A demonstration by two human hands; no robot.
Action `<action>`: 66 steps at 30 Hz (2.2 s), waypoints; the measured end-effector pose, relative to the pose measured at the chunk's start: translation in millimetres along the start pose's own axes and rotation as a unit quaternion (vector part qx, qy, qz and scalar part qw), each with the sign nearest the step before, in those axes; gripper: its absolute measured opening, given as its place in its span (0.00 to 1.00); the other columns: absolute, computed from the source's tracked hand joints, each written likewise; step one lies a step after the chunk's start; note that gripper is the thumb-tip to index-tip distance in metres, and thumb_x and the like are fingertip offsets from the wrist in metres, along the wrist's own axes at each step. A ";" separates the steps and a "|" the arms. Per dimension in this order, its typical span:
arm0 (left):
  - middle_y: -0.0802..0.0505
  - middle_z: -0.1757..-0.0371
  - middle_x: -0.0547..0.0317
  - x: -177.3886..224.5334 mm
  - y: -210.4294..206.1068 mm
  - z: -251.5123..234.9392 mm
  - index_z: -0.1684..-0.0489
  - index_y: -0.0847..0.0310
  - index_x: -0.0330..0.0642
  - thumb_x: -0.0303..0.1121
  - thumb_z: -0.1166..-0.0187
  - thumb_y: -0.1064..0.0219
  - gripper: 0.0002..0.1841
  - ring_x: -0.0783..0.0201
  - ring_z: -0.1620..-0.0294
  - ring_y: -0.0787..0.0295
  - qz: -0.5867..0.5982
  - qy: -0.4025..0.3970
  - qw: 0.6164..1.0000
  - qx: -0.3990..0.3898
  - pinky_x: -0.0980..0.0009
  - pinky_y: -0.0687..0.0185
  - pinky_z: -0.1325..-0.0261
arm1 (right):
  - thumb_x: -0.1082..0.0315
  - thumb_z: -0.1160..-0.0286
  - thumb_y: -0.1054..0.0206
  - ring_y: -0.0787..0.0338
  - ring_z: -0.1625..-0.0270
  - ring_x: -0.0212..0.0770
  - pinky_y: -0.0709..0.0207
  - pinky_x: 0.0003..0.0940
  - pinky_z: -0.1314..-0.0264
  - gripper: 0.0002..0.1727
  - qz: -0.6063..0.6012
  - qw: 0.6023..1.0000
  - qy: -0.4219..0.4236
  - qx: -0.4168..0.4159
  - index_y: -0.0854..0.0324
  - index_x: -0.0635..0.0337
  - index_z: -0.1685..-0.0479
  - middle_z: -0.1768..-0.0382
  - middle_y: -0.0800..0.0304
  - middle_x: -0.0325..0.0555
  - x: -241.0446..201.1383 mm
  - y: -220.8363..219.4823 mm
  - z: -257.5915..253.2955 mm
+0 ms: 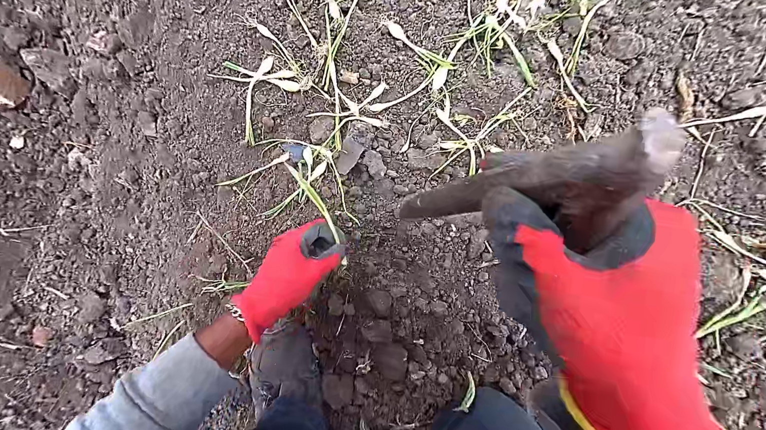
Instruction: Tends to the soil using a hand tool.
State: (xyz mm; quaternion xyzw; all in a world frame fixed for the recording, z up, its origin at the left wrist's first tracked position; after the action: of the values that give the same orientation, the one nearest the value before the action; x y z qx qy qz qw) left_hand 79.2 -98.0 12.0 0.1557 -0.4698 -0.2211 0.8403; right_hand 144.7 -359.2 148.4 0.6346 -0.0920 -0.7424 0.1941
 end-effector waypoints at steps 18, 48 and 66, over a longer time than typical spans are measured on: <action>0.08 0.44 0.36 152.4 -28.0 -126.3 0.34 0.13 0.44 0.37 0.17 0.33 0.17 0.34 0.47 0.08 -0.426 -0.239 0.872 -0.021 0.31 0.15 0.49 | 0.47 0.30 0.31 0.09 0.61 0.31 0.13 0.39 0.55 0.20 0.043 0.968 -0.244 0.025 0.11 0.50 0.47 0.64 0.08 0.34 116.0 38.1 84.8; 0.05 0.60 0.50 126.6 -131.1 -64.2 0.54 0.10 0.47 0.38 0.19 0.30 0.07 0.45 0.55 0.06 -0.397 -0.238 0.867 -0.188 0.38 0.13 0.52 | 0.58 0.28 0.29 0.07 0.60 0.33 0.11 0.41 0.56 0.18 0.003 0.974 -0.213 0.071 0.14 0.49 0.40 0.60 0.07 0.36 131.9 11.6 69.1; 0.11 0.34 0.45 190.5 -245.2 -83.7 0.47 0.06 0.48 0.41 0.20 0.28 0.12 0.39 0.27 0.20 -0.354 -0.284 0.856 -0.246 0.35 0.26 0.29 | 0.65 0.19 0.38 0.21 0.73 0.13 0.26 0.09 0.65 0.10 -0.074 0.985 0.015 0.154 0.18 0.47 0.71 0.79 0.21 0.19 33.9 258.1 108.2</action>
State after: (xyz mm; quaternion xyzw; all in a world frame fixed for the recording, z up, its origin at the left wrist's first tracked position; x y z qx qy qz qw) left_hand 183.5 -401.5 -8.5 0.0300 -0.5311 -0.6468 0.5464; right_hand 79.1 -619.1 235.7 0.6732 -0.1550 -0.7219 0.0395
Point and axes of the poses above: each hand's wrist, its own z-axis away from the middle knuckle, its own y-axis out of the back of the hand, x = y × z, the point moved 3 cm from there along -z, towards the middle knuckle
